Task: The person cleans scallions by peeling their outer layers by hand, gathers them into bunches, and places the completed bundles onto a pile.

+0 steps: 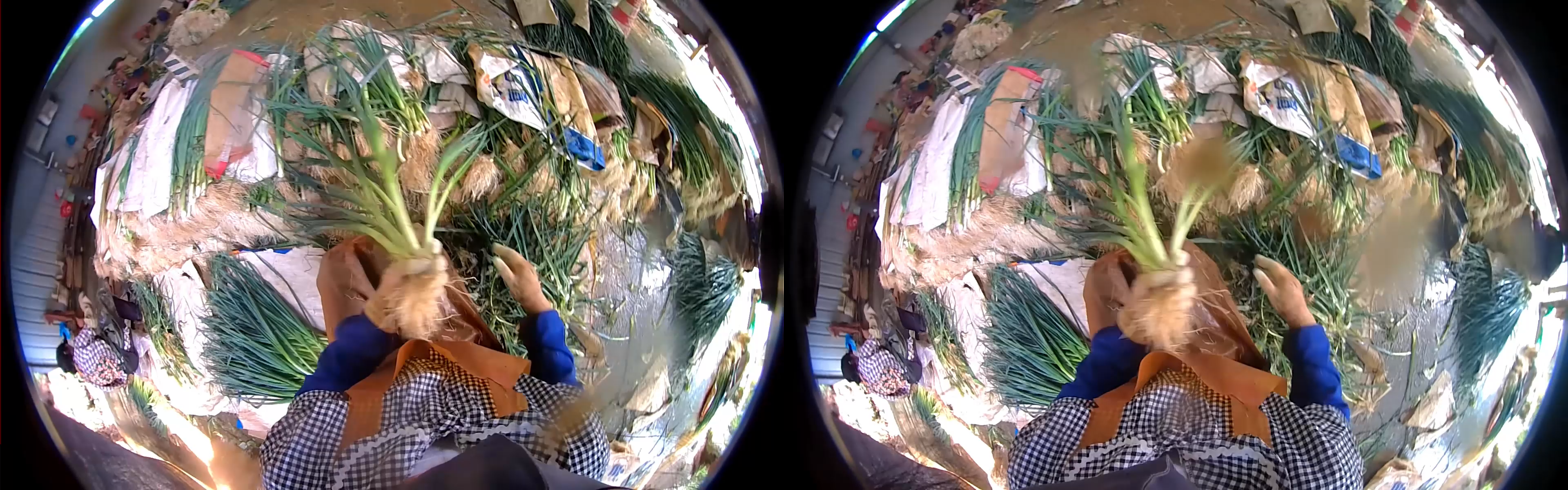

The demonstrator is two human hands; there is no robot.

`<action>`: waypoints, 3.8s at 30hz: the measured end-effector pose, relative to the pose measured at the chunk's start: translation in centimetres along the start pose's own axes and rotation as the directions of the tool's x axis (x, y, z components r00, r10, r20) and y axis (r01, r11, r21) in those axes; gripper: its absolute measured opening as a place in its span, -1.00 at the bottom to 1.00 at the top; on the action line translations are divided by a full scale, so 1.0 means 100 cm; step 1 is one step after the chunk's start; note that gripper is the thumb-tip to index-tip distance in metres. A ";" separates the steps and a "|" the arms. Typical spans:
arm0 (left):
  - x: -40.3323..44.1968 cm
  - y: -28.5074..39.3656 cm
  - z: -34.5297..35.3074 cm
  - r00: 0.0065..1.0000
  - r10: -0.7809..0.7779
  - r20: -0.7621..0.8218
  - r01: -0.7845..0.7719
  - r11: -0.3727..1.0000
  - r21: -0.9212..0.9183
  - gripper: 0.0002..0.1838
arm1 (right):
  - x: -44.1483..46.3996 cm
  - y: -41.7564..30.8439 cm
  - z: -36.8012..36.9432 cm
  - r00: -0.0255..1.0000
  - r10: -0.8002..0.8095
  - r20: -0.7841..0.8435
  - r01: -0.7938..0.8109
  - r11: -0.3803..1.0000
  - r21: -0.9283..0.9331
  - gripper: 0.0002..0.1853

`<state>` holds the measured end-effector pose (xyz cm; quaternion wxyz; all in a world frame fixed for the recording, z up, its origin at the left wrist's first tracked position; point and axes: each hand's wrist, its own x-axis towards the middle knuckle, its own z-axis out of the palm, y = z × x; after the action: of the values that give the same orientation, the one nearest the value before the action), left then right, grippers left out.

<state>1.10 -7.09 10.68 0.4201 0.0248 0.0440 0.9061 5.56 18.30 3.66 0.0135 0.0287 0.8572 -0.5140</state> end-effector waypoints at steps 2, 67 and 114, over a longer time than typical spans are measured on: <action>-0.015 0.046 0.043 0.972 0.066 0.227 -0.083 0.994 0.066 -0.75 | 0.051 -0.029 0.010 0.992 -0.126 0.027 0.129 0.984 -0.119 -0.65; 0.042 -0.052 -0.139 0.816 0.434 -0.383 -0.288 0.878 0.382 -0.88 | -0.029 0.036 -0.072 0.835 0.436 0.334 -0.369 0.896 -0.247 -0.63; 0.010 -0.007 -0.079 0.957 0.070 -0.283 -0.069 0.998 0.014 -0.66 | 0.062 0.132 0.058 0.854 0.460 -0.242 -0.449 0.888 0.100 -0.48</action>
<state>0.36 -6.31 2.79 0.3774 -0.1028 0.1044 0.9144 0.16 19.65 -11.02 0.0216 0.2975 0.8100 -0.5050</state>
